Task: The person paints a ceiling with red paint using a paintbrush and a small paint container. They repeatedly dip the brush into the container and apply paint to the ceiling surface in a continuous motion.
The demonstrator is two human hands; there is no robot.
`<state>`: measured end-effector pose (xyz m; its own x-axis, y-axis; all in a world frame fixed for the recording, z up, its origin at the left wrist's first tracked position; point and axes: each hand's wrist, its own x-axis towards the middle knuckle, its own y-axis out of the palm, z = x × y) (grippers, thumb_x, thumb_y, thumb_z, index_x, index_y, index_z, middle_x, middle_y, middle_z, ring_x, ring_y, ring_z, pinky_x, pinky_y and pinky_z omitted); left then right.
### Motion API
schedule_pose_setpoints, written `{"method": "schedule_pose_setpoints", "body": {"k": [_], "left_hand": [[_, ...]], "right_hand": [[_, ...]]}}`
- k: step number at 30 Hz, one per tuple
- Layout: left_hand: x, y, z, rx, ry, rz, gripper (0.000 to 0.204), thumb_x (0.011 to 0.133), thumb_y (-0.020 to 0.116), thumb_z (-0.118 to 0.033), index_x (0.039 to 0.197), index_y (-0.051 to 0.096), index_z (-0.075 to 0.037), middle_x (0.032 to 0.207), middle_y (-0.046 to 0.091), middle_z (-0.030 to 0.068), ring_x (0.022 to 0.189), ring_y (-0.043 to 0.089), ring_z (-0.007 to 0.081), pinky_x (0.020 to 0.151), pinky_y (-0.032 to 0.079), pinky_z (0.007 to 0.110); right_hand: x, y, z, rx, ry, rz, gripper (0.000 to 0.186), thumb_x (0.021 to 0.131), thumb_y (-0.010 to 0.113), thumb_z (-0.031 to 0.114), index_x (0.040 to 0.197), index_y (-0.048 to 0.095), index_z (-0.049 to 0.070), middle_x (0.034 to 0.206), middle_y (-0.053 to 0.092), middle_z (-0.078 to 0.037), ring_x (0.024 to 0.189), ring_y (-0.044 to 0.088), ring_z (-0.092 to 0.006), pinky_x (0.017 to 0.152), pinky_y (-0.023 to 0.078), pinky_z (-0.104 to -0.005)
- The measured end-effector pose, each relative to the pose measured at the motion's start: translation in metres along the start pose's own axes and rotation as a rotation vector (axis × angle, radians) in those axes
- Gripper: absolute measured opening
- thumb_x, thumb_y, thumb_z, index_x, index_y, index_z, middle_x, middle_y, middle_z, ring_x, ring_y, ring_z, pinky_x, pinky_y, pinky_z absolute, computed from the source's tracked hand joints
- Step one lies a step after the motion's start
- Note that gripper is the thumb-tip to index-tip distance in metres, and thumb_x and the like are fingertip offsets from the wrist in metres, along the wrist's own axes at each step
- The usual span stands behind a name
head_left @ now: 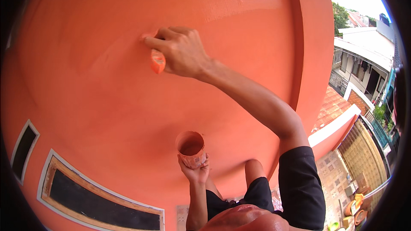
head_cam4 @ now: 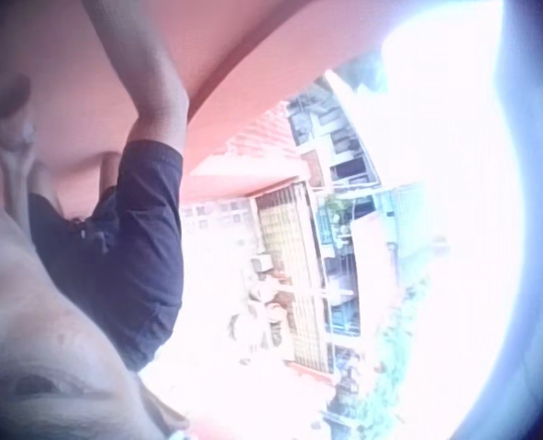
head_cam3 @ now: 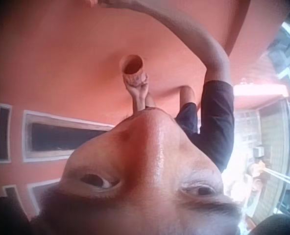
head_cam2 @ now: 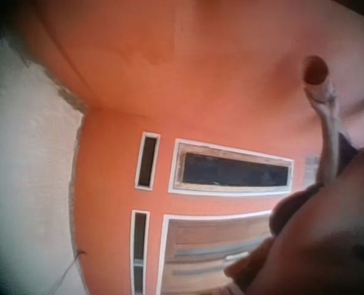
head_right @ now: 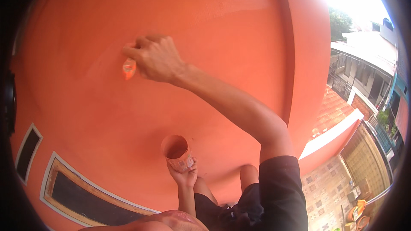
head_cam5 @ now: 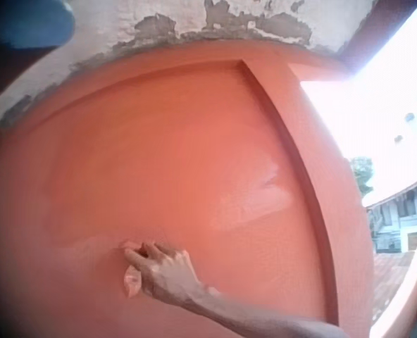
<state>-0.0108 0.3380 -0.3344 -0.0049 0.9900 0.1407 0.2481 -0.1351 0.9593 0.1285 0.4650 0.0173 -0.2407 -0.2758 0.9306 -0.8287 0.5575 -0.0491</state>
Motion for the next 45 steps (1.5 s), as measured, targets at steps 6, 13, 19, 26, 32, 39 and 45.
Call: {"method": "schedule_pose_setpoints", "body": {"k": [6,13,19,26,32,39,45], "left_hand": [[-0.004,0.006,0.004,0.086,0.039,-0.066,0.065,0.096,0.051,-0.067,0.132,0.056,-0.013,0.112,0.064,0.0112,0.087,0.065,0.0335,0.054,0.048,0.03],[-0.005,-0.008,0.005,0.031,0.063,-0.026,0.063,0.097,0.047,-0.062,0.134,0.055,-0.012,0.118,0.064,0.0147,0.089,0.065,0.0363,0.055,0.051,0.03],[0.0,-0.013,0.011,-0.081,0.027,-0.019,0.061,0.098,0.047,-0.061,0.134,0.056,-0.013,0.117,0.065,0.0149,0.09,0.066,0.0363,0.053,0.05,0.029],[-0.003,-0.004,0.008,-0.027,0.034,0.001,0.062,0.097,0.048,-0.062,0.133,0.057,-0.012,0.115,0.065,0.0142,0.089,0.066,0.0358,0.054,0.049,0.029],[-0.008,0.0,0.006,-0.016,0.036,-0.038,0.063,0.097,0.048,-0.062,0.133,0.056,-0.011,0.117,0.064,0.0144,0.089,0.064,0.0354,0.054,0.05,0.03],[-0.016,-0.008,0.008,-0.014,0.11,-0.009,0.061,0.098,0.047,-0.061,0.132,0.057,-0.012,0.116,0.065,0.0128,0.09,0.065,0.0359,0.054,0.051,0.03],[-0.014,-0.012,0.009,-0.094,0.136,-0.016,0.06,0.099,0.046,-0.061,0.131,0.058,-0.012,0.113,0.066,0.0127,0.089,0.067,0.0357,0.053,0.051,0.029]], "right_hand": [[-0.003,-0.061,-0.075,0.304,0.49,-0.225,0.016,0.087,0.069,0.013,0.103,0.072,0.012,0.079,0.069,-0.005,0.065,0.064,-0.022,0.058,0.05,-0.0363],[-0.037,-0.241,-0.16,-0.382,0.631,-0.509,0.025,0.093,0.069,0.014,0.117,0.073,0.008,0.095,0.077,-0.005,0.085,0.073,-0.0178,0.079,0.055,-0.0314],[-0.001,-0.17,-0.12,-0.828,0.411,-0.311,0.019,0.088,0.07,0.017,0.105,0.073,0.023,0.086,0.071,-0.002,0.076,0.07,-0.0298,0.061,0.054,-0.0436],[0.045,0.004,-0.01,-0.063,-0.035,-0.112,0.029,0.08,0.07,0.007,0.106,0.071,0.019,0.084,0.069,-0.006,0.072,0.066,-0.0278,0.056,0.05,-0.0409],[0.04,-0.035,-0.055,0.085,0.26,-0.006,0.02,0.09,0.069,0.009,0.109,0.072,0.013,0.084,0.074,-0.004,0.07,0.069,-0.025,0.062,0.053,-0.039],[-0.029,-0.236,-0.179,-0.13,0.585,-0.597,0.026,0.095,0.07,0.017,0.116,0.073,0.003,0.106,0.075,-0.009,0.098,0.07,-0.0158,0.078,0.056,-0.0323],[-0.002,-0.204,-0.141,-0.749,0.498,-0.368,0.017,0.09,0.072,0.028,0.108,0.073,0.027,0.102,0.075,-0.004,0.085,0.074,-0.0277,0.064,0.057,-0.0396]]}}
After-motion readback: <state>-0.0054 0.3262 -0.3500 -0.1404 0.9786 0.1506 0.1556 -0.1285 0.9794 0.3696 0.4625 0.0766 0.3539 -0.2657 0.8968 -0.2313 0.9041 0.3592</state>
